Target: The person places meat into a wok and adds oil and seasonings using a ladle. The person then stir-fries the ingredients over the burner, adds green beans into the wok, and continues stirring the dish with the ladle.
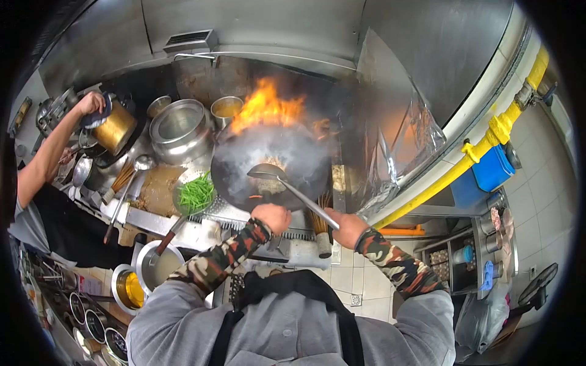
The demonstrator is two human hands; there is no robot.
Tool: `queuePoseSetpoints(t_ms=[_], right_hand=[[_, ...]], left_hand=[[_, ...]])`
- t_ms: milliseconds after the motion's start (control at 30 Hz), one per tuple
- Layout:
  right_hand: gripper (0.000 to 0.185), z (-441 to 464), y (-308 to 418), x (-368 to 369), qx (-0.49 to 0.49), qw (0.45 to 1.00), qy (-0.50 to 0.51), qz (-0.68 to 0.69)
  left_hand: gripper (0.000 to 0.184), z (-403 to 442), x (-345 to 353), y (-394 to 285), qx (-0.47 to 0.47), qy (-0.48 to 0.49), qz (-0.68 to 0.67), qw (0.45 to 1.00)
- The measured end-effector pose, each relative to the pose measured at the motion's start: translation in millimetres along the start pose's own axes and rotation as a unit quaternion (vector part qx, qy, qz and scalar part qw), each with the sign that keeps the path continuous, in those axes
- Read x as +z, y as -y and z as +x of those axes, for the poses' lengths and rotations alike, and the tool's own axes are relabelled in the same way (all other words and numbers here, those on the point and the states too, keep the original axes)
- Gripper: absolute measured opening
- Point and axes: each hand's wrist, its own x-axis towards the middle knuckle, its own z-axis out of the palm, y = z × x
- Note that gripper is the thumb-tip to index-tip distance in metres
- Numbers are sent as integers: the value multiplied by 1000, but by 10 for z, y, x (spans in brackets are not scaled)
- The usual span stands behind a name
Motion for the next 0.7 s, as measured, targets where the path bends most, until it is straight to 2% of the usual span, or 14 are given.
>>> queuePoseSetpoints(t_ms=[33,100,133,167,233,300,367,433,500,567,600,633,667,700], right_hand=[[61,-58,54,-89,5,1000,17,-19],[61,-167,75,-177,10,999,28,-38],[62,-214,42,-241,-45,998,20,-49],[62,-238,10,-298,-100,993,13,-59],[59,-147,31,-275,-126,990,8,-58],[55,140,306,-293,65,984,107,-129],[61,531,101,51,66,984,45,-162],[61,752,18,177,59,984,27,-166],[63,803,0,149,56,988,-28,-144],[62,674,70,-41,57,989,-37,-128],[61,612,56,-87,50,988,-19,-142],[59,517,45,-89,43,988,2,-151],[60,422,22,-136,3,993,-9,-117],[60,298,183,-304,17,990,38,-137]], left_hand=[[41,163,301,186,-26,-27,-11,999],[41,259,354,332,-65,-48,-9,997],[40,169,136,276,9,-11,12,1000],[40,60,70,196,-16,-30,-5,999],[40,-69,-126,68,-1,-4,12,1000],[40,14,66,196,-12,-25,14,1000],[39,180,459,369,-20,-50,16,998],[39,253,931,430,-44,-74,33,996],[38,-327,789,-1,-38,-76,11,996],[39,-499,781,-22,38,-179,-1,983],[40,-386,662,-34,1,-176,52,983],[40,-182,441,100,19,-77,11,997],[40,89,354,250,-6,-67,38,997],[40,247,348,364,-31,-57,63,996]])
